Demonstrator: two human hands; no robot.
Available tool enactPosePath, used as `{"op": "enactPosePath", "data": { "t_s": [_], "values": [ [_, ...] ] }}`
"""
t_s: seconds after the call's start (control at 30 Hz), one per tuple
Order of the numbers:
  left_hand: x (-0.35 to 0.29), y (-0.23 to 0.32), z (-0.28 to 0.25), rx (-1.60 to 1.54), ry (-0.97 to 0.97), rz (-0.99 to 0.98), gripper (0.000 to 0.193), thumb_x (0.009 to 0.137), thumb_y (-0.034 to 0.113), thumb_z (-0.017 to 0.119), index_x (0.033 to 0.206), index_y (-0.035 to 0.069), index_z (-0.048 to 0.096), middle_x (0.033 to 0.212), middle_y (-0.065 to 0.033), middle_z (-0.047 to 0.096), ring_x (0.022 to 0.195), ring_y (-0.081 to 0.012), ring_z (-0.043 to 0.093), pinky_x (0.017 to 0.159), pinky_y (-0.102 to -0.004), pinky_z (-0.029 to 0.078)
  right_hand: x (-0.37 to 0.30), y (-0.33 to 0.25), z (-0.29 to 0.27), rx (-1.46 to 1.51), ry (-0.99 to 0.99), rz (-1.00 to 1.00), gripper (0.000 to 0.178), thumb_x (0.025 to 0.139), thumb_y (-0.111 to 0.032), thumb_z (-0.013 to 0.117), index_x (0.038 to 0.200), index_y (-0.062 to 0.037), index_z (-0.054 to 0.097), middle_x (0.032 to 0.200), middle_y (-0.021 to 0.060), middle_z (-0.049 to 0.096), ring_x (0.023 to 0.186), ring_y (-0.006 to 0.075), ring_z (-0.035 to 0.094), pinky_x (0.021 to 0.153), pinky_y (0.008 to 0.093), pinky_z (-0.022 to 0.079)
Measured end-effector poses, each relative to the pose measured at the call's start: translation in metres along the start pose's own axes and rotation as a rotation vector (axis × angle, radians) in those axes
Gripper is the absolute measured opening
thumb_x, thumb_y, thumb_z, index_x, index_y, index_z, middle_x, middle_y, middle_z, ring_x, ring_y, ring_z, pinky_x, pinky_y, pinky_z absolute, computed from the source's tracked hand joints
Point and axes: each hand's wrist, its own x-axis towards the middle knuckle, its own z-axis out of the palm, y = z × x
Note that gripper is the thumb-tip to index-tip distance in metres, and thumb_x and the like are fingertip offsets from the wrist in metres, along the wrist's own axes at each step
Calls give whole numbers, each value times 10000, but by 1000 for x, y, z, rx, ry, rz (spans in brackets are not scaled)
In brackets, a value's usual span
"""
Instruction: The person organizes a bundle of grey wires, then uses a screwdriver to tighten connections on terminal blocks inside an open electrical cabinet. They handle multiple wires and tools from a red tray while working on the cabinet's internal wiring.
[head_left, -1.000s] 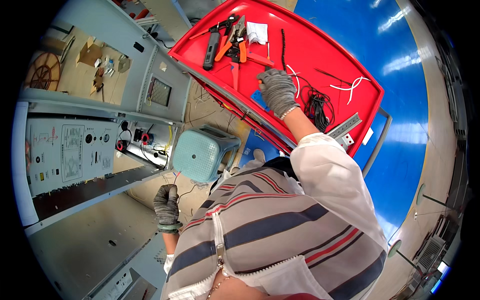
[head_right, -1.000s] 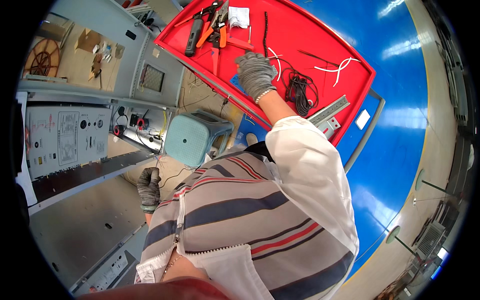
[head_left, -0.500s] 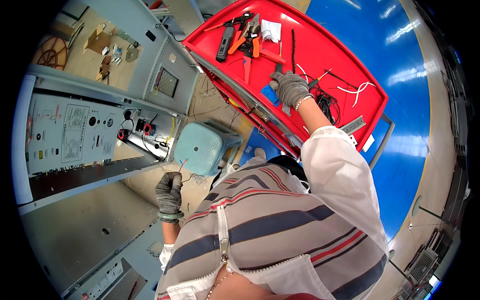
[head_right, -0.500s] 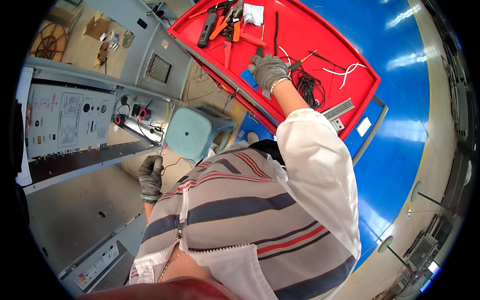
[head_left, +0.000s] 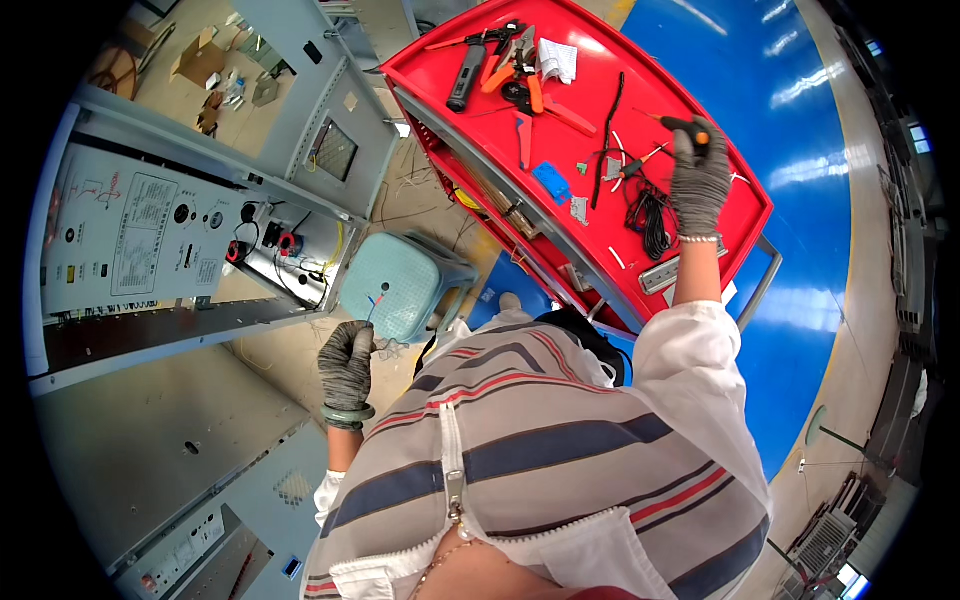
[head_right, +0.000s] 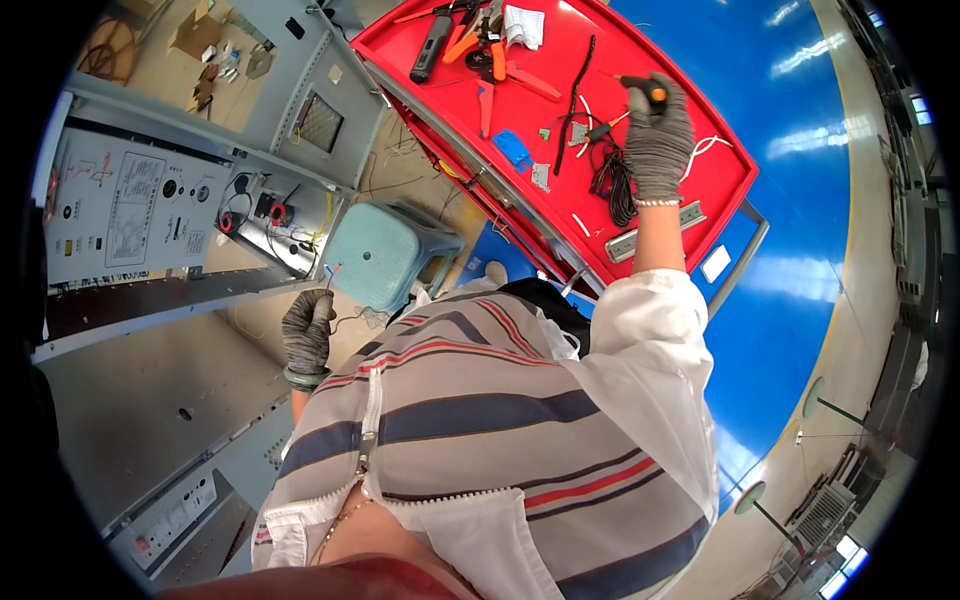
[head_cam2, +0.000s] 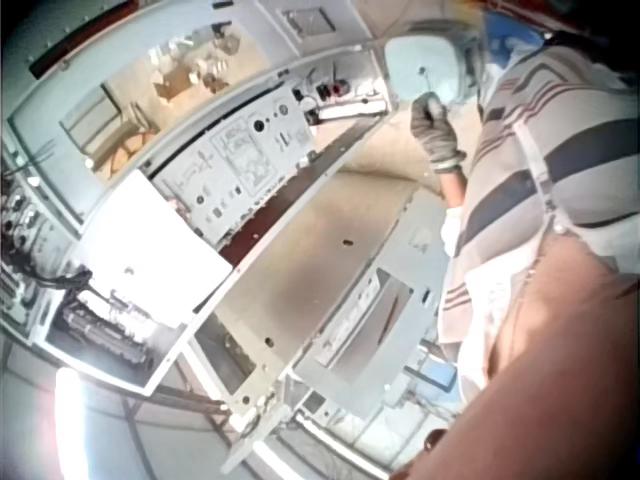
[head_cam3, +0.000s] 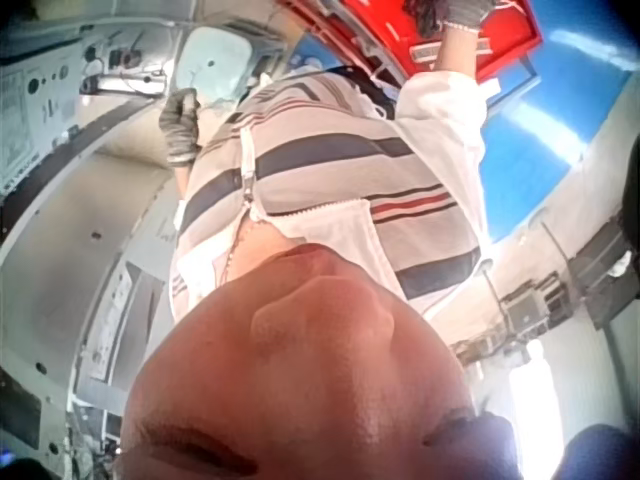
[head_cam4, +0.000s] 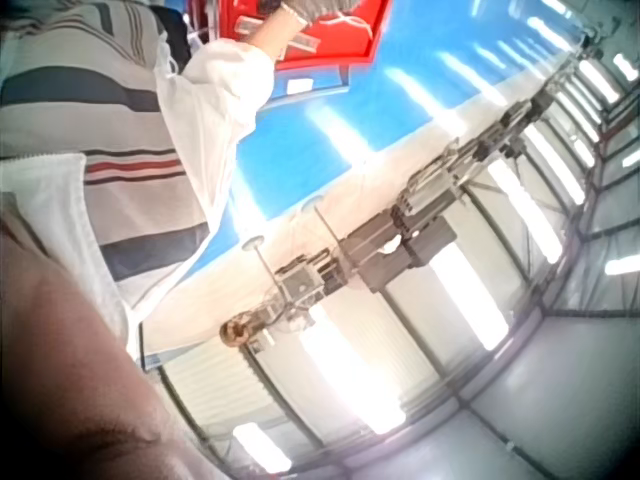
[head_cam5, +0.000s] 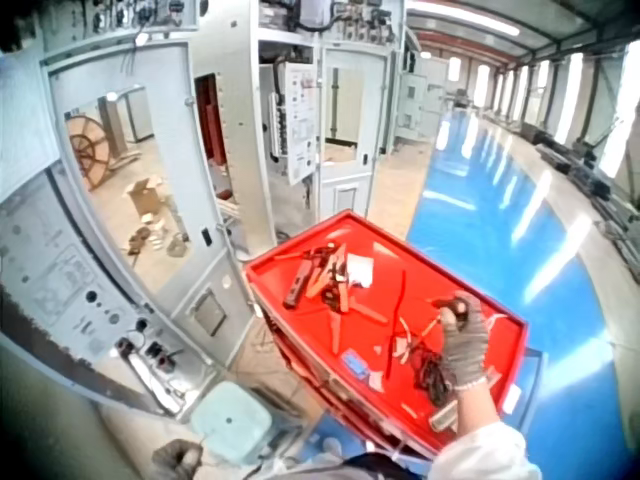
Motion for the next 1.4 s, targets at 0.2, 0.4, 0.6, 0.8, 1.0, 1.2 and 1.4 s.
{"op": "enactPosePath", "data": {
  "t_s": [0.2,0.4,0.6,0.8,1.0,1.2,1.4],
  "values": [
    [8,3,6,-80,-81,52,214,878,68,528,1072,4,597,805,-35,591,637,-73,490,569,-202,413,7,-26,-57,-90,312,-258,293,846,-209,602,1050,-12,527,844,98,597,684,173,576,653,305,487],
    [5,14,9,-174,-151,28,277,875,53,520,1144,26,580,854,-13,594,650,-49,472,530,-178,393,-14,-52,-74,381,143,5,178,860,-117,470,989,5,484,713,83,557,572,136,537,527,261,451],
    [8,28,23,-224,-249,75,372,863,55,512,1233,33,484,929,-77,632,693,-78,538,560,-193,445,-99,-53,1,174,-672,-268,129,790,-151,584,870,-51,571,732,80,596,694,195,580,614,331,475],
    [10,29,49,-373,-248,191,436,837,-4,549,1244,47,402,843,-85,633,671,-98,569,539,-216,473,-192,-116,83,594,-998,-146,252,819,-286,623,921,-56,612,824,119,626,745,237,600,704,323,473],
    [3,33,54,-368,-226,112,396,813,18,590,1173,39,427,783,-105,624,607,-142,597,464,-233,446,-204,-112,99,544,-1027,-152,224,810,-284,621,824,-60,619,776,121,605,724,238,599,676,337,466],
    [6,38,50,-255,-241,163,141,859,77,557,966,-4,597,791,-76,640,558,-102,558,483,-221,444,-181,-126,81,347,-811,-455,209,778,-249,613,759,-42,598,745,152,582,695,320,566,627,389,447],
    [8,50,47,-169,-309,153,163,872,96,540,964,-7,624,793,-56,648,518,-76,520,483,-216,431,-154,-136,60,398,-829,-220,192,763,-223,618,755,-35,584,734,148,580,670,326,569,618,403,449]
  ]
}}
